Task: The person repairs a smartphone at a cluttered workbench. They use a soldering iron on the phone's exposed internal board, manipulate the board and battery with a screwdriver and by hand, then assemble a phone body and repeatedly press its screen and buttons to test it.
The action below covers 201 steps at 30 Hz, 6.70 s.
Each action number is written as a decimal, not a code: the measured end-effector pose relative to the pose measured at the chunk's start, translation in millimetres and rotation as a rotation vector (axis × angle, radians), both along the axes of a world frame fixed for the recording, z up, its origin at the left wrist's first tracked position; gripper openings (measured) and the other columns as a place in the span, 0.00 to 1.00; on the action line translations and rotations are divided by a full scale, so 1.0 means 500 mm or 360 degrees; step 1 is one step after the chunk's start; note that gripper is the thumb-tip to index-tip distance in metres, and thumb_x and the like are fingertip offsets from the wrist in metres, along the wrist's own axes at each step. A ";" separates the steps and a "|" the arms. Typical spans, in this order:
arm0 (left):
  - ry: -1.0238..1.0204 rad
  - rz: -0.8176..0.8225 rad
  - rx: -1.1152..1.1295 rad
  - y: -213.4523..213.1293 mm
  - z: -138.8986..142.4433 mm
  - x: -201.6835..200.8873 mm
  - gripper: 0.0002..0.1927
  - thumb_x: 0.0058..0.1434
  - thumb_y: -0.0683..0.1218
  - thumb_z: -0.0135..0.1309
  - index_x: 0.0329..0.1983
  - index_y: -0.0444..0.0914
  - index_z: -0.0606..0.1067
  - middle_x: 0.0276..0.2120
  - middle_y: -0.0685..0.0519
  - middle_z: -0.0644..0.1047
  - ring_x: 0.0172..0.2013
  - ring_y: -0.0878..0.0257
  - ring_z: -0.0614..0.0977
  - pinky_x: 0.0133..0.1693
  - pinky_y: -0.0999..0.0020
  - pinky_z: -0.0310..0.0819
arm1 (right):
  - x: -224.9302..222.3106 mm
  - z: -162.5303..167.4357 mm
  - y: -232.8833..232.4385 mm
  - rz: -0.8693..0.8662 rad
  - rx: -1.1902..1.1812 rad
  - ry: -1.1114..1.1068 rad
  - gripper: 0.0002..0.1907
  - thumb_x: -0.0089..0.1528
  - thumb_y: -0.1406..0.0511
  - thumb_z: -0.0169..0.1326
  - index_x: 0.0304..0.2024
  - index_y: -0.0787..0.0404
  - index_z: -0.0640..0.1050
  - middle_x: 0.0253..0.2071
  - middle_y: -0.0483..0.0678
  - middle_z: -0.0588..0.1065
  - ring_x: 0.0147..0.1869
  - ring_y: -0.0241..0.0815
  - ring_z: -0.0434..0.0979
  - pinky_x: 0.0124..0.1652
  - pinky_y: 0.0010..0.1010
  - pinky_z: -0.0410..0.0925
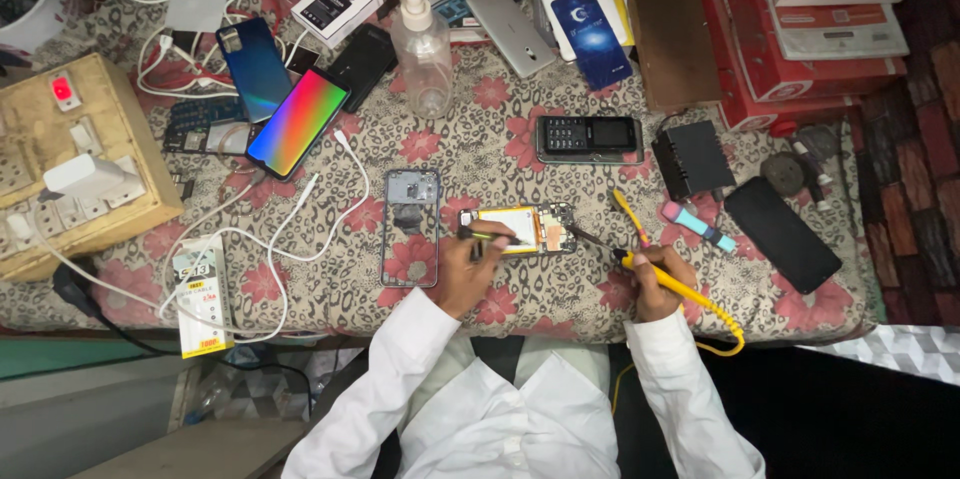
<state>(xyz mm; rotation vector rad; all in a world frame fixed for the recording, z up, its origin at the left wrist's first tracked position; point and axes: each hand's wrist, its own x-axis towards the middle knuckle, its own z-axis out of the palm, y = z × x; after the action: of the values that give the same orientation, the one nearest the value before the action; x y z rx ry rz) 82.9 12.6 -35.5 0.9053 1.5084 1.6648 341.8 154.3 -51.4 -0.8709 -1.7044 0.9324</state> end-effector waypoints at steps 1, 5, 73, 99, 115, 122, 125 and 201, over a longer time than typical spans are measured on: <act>0.0056 0.0071 0.0251 0.001 0.011 -0.003 0.05 0.72 0.43 0.51 0.45 0.36 0.75 0.36 0.49 0.79 0.32 0.59 0.77 0.38 0.64 0.73 | 0.000 -0.001 0.001 -0.0004 -0.0032 0.0000 0.10 0.62 0.66 0.54 0.32 0.68 0.77 0.28 0.51 0.78 0.30 0.37 0.75 0.35 0.27 0.69; -0.0052 0.0407 0.0644 -0.027 0.080 -0.081 0.15 0.76 0.53 0.37 0.39 0.39 0.67 0.38 0.50 0.76 0.42 0.59 0.81 0.44 0.65 0.74 | 0.005 -0.007 0.003 0.0018 0.0049 -0.0033 0.09 0.62 0.65 0.54 0.32 0.67 0.77 0.28 0.50 0.79 0.30 0.37 0.76 0.36 0.27 0.69; 0.0966 -0.0515 -0.0358 0.177 0.115 -0.197 0.13 0.61 0.47 0.59 0.48 0.38 0.81 0.36 0.45 0.84 0.35 0.53 0.85 0.41 0.59 0.76 | -0.011 0.007 -0.002 0.0051 0.0058 0.0020 0.08 0.62 0.67 0.55 0.32 0.67 0.76 0.28 0.50 0.78 0.29 0.37 0.74 0.33 0.26 0.66; 0.0896 -0.0131 -0.0077 0.002 0.130 -0.059 0.11 0.70 0.46 0.51 0.45 0.34 0.76 0.37 0.43 0.78 0.38 0.46 0.82 0.39 0.56 0.72 | 0.039 0.065 0.017 -0.0153 0.0097 0.0117 0.07 0.65 0.67 0.57 0.35 0.67 0.77 0.29 0.50 0.78 0.27 0.34 0.73 0.30 0.26 0.66; 0.0827 0.0016 0.0084 -0.012 0.140 -0.059 0.10 0.71 0.45 0.53 0.42 0.34 0.81 0.40 0.46 0.79 0.43 0.52 0.82 0.46 0.62 0.73 | 0.153 0.080 0.215 -0.0668 0.0104 0.0391 0.10 0.70 0.69 0.58 0.36 0.63 0.71 0.32 0.52 0.76 0.26 0.36 0.70 0.28 0.26 0.64; 0.0623 0.0003 0.0067 -0.021 0.158 -0.069 0.10 0.70 0.44 0.51 0.43 0.34 0.80 0.43 0.48 0.79 0.39 0.58 0.84 0.39 0.67 0.78 | 0.125 0.081 0.248 -0.0490 0.0077 0.0351 0.08 0.72 0.68 0.56 0.38 0.64 0.72 0.34 0.51 0.76 0.28 0.34 0.72 0.31 0.24 0.65; 0.0636 -0.0011 0.0131 -0.022 0.165 -0.072 0.10 0.71 0.43 0.50 0.43 0.33 0.80 0.44 0.48 0.78 0.40 0.59 0.84 0.38 0.68 0.79 | 0.126 0.075 0.244 -0.0533 0.0065 0.0483 0.10 0.72 0.68 0.58 0.37 0.64 0.71 0.34 0.51 0.75 0.28 0.33 0.68 0.31 0.24 0.62; 0.1243 0.0583 -0.0574 -0.140 0.061 -0.221 0.11 0.62 0.41 0.53 0.48 0.38 0.75 0.33 0.41 0.82 0.35 0.39 0.82 0.37 0.44 0.73 | -0.188 0.094 0.011 0.0920 0.0695 -0.1064 0.39 0.47 0.63 0.70 0.62 0.59 0.73 0.65 0.63 0.67 0.68 0.64 0.66 0.63 0.50 0.61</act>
<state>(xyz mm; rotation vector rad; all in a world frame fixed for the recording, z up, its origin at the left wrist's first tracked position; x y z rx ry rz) -27.8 -57.3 -5.2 1.1949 2.5291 1.2344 247.9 159.9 -4.3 -0.4036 -2.7029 0.5974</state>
